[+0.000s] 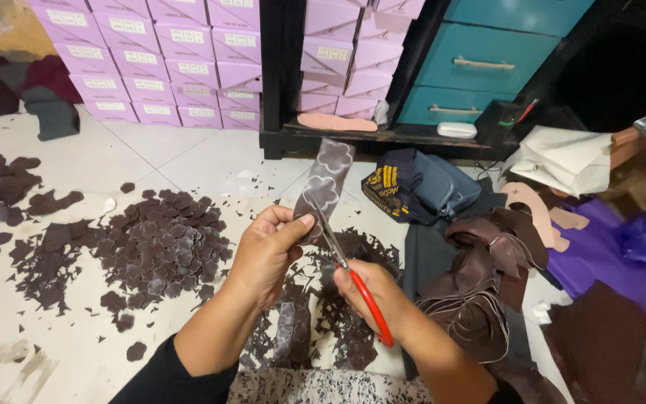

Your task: The person sits on the floor and uses red-handled scissors to cut flower-shaped pieces from a dark brown sheet. The cut shapes accumulate in a pile on the floor as the person continues cutting along the pre-drawn outlines.

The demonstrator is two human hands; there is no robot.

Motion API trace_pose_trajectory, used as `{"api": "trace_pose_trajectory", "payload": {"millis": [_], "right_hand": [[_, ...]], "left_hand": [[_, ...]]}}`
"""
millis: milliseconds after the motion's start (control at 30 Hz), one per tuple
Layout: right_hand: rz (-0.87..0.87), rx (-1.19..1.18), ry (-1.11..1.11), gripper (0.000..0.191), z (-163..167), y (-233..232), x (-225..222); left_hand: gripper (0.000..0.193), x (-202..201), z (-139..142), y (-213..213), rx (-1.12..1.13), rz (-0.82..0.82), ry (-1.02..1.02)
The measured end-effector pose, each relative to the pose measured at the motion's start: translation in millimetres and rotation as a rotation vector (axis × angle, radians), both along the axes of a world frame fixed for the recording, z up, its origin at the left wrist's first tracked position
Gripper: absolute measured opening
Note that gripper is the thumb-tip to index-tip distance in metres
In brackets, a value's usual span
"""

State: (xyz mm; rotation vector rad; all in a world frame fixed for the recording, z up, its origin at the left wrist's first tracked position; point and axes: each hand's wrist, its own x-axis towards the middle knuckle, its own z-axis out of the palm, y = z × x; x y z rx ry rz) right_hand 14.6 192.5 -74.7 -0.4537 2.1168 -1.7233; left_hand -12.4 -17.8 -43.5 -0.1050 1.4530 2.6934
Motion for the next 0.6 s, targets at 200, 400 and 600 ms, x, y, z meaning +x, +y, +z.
{"api": "trace_pose_trajectory", "payload": {"millis": [200,400,600], "right_hand": [[-0.037,0.022,0.105,0.049,-3,-9,0],[-0.031,0.120,0.137,0.049,6,-6,0],[-0.012,0.205,0.295,0.048,4,2,-1]], "left_hand": [[0.017,1,3,3,-0.023,0.056,0.030],[0.019,-1,-2,1,-0.012,0.080,0.095],[0.017,-4,-7,-4,-0.055,0.045,0.149]]}}
